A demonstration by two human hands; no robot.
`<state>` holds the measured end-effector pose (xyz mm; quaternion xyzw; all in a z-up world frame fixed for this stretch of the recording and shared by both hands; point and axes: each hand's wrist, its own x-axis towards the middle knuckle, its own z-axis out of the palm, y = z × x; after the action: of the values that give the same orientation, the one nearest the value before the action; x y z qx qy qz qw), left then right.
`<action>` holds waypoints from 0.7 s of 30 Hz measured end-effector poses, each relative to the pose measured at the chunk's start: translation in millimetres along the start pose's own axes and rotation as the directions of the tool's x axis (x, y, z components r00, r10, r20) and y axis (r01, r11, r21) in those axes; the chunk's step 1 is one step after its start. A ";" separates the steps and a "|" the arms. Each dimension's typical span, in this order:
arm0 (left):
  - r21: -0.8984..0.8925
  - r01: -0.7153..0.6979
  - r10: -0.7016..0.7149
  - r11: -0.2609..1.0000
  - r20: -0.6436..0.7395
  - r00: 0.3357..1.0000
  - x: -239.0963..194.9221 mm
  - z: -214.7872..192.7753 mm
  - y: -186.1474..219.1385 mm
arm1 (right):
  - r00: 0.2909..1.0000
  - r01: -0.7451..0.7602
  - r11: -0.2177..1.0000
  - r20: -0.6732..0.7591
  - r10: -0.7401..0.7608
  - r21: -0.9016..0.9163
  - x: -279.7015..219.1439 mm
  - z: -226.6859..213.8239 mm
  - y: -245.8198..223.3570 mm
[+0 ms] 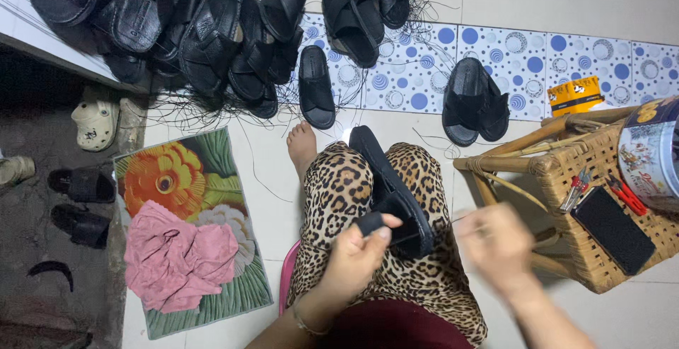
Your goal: The person sits on the floor and sews a black slipper using a needle and thread. They repeatedly push the needle through the slipper's sole and pull the thread to secure it. A pile of similar slippers is visible nearby.
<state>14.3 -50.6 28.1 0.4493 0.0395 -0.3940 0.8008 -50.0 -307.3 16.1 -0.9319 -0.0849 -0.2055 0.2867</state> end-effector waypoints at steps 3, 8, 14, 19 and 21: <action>0.440 0.134 -0.055 0.888 -0.188 0.981 -5.8 -16.3 19.6 | 0.885 -0.463 0.847 -0.194 0.423 -0.260 -30.4 -42.6 90.5; 0.970 0.125 -0.410 0.211 -0.028 0.912 -14.5 -39.8 19.8 | 0.609 -0.718 0.696 -0.491 0.623 -0.007 -95.4 -97.5 276.6; 0.662 -0.125 -0.113 0.739 0.305 0.946 -13.6 -34.2 36.5 | 0.766 -0.616 0.770 -0.353 0.536 -0.166 -49.0 -97.3 194.0; 0.226 -0.264 0.197 0.938 0.281 0.939 9.3 -5.1 27.2 | 0.814 -0.529 0.845 0.325 0.481 0.074 2.6 -6.6 3.9; 0.055 -0.287 0.267 0.956 0.227 0.936 17.0 -10.9 22.7 | 0.785 -0.492 0.836 0.540 0.304 0.244 -0.5 0.2 -12.7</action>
<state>44.3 -46.1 30.1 0.4391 -0.1292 -0.3253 0.8274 -53.8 -296.8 22.1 -0.8773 0.0117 0.1182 0.4651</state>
